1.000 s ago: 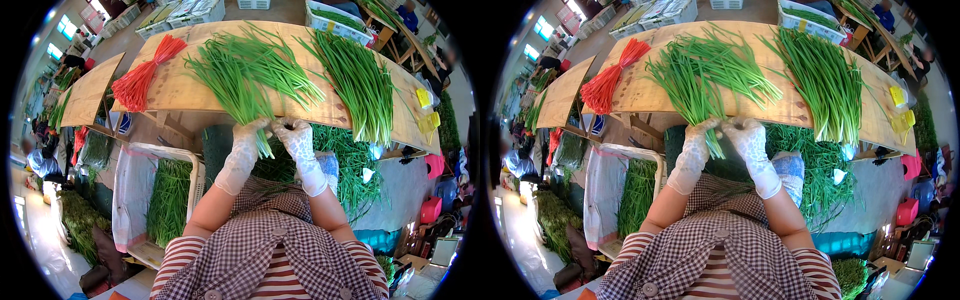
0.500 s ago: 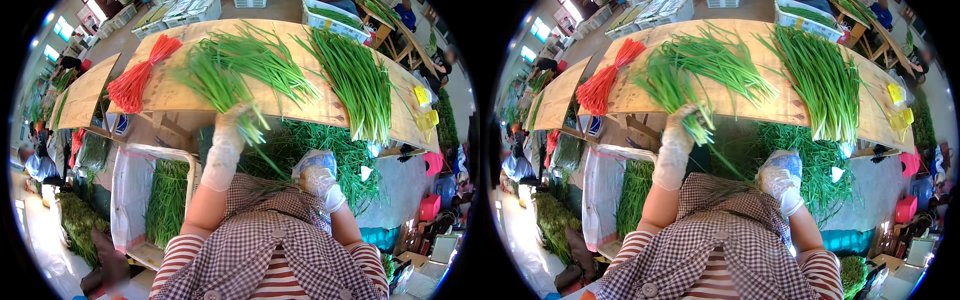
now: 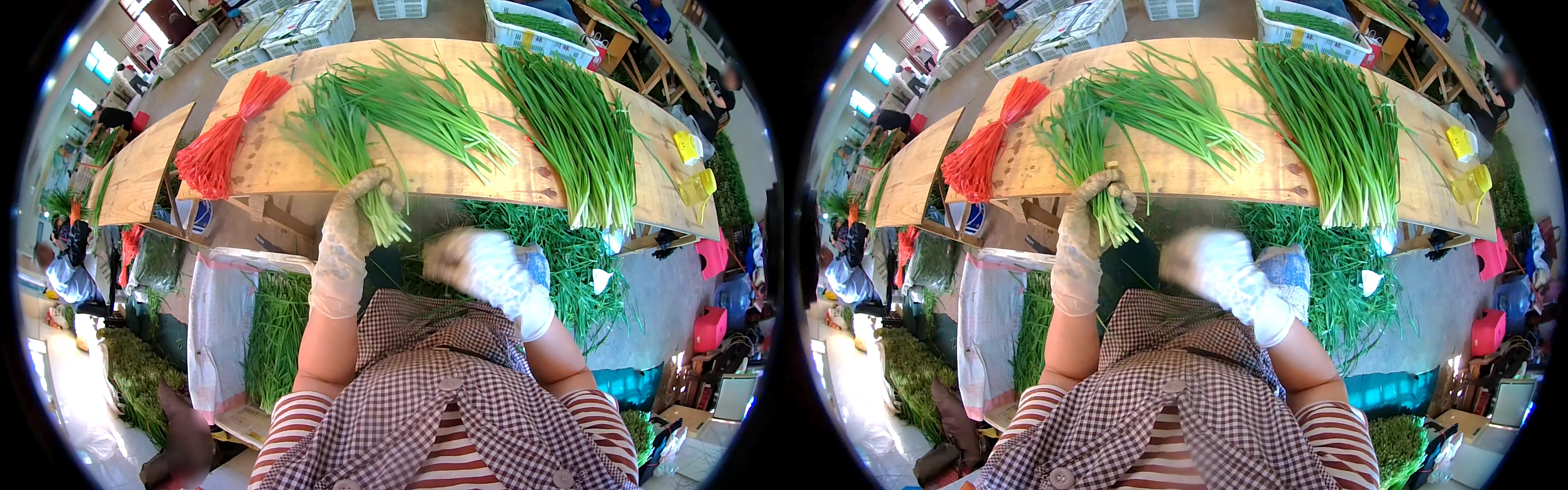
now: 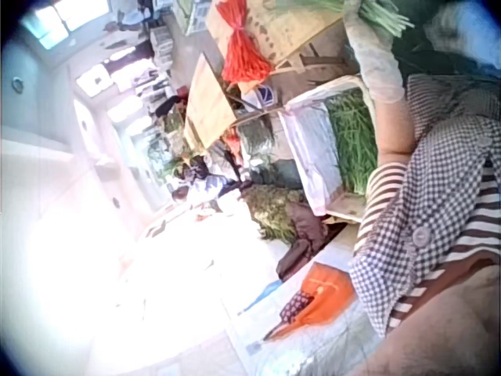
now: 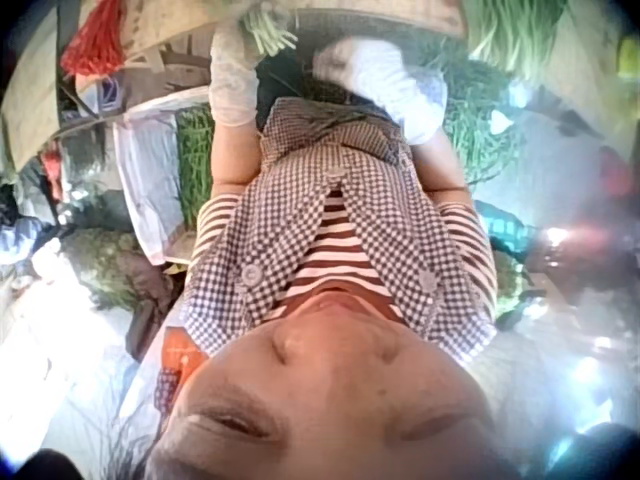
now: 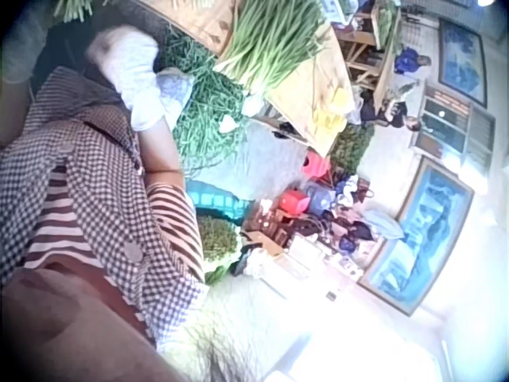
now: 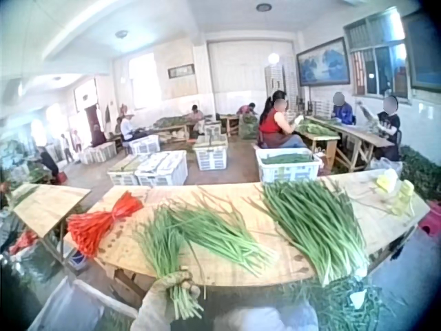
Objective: The person bundles bunches of green stalks together, secures them with a tie, and places the completed bundles into a plastic crate. They continue to gather individual stalks from a pile, aligning the ends before adding them to a bundle.
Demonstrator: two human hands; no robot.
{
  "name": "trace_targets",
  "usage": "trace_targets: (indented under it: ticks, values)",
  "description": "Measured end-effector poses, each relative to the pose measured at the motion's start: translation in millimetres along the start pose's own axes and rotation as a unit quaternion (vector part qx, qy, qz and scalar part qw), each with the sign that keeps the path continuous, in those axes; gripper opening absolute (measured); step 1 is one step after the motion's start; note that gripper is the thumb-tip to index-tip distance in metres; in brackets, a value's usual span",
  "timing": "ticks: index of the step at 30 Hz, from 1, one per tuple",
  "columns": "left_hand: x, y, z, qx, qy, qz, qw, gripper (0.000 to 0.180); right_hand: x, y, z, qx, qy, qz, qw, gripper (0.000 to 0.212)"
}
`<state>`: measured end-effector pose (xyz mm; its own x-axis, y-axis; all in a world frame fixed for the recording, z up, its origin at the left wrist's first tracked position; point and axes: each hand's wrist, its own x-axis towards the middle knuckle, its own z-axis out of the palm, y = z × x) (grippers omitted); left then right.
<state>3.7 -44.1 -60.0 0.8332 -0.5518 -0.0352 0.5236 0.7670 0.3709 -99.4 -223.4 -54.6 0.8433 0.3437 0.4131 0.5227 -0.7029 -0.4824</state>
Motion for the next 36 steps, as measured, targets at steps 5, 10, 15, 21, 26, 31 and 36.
trace_targets:
  ticks: [5,10,15,21,26,31,36]
  values:
    - [13.6,-23.4,14.4,0.223,0.090,-0.023,0.970,0.024,17.7,70.1,-0.6,-0.457,0.100,0.269,0.842,0.027]
    - [22.6,-50.9,13.3,0.277,0.214,-0.037,0.936,0.029,14.6,62.7,9.7,-0.417,0.053,0.246,0.873,0.021]
    - [19.4,-62.8,14.8,0.245,0.176,-0.013,0.953,0.028,-3.4,13.3,15.8,-0.240,0.199,0.151,0.938,0.011]
    - [16.0,-60.6,5.7,0.213,0.134,0.044,0.967,0.031,-17.2,27.8,7.3,0.270,0.173,0.352,0.880,0.017]
    - [14.4,-67.7,-1.6,0.234,0.144,0.016,0.961,0.031,1.2,28.6,12.4,0.470,0.131,0.387,0.782,0.029]
    - [12.1,-67.9,-1.8,0.274,0.171,0.017,0.946,0.030,6.0,38.8,19.4,0.510,0.126,0.424,0.738,0.029]
    - [8.7,-66.6,8.3,0.268,0.199,-0.007,0.943,0.023,5.2,38.1,14.7,0.506,0.106,0.428,0.741,0.026]
